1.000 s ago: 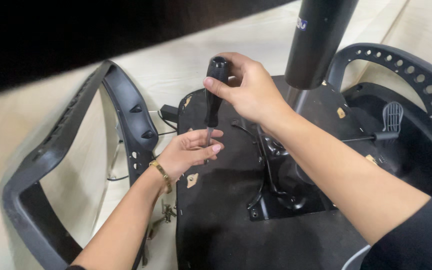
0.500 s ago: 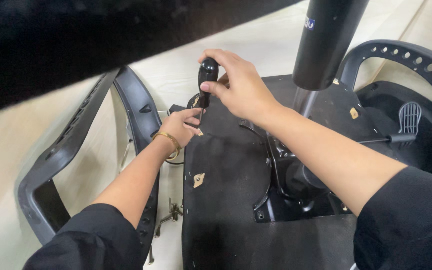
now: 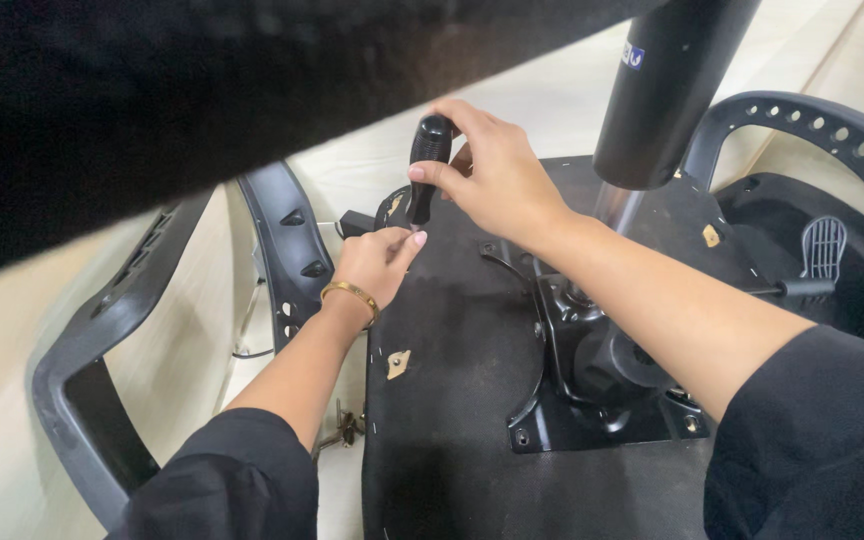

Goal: The person uses a screwdriver to tighten screws on a black plastic frame component of a chair. They hold the frame steady with one hand while turning the screwdriver with the other, working on multiple fasteners in sequence.

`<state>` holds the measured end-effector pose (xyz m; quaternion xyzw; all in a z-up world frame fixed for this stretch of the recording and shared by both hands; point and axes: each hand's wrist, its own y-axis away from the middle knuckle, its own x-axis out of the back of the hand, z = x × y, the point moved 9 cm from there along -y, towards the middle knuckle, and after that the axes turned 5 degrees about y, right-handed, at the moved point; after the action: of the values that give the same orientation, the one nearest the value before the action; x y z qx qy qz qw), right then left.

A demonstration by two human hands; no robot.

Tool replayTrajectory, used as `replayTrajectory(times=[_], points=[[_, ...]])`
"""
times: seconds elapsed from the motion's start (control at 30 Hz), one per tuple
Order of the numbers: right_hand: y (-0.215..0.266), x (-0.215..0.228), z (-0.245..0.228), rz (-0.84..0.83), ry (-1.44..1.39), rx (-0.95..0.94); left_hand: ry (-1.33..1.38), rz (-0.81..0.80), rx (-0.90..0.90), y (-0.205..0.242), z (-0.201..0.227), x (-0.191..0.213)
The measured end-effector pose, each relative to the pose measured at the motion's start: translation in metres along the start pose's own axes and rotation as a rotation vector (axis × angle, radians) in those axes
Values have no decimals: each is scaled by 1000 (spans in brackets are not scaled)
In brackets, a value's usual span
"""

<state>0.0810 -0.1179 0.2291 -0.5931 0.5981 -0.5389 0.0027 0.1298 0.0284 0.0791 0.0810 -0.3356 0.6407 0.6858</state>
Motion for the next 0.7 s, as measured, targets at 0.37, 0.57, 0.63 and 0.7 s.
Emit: replayTrajectory(times=[0.37,0.57,0.63,0.7], points=[[-5,-13,1,-123,-74,74,205,39,-13,-29,7,21],[-13,-20,6,-141,-57,78,236,-31,73,-32,-9,14],[-11,-23,6,-148,-49,88,268,-47,72,-34,-12,13],[-9,-26,4,-144,-59,104,256,-44,74,-33,-16,14]])
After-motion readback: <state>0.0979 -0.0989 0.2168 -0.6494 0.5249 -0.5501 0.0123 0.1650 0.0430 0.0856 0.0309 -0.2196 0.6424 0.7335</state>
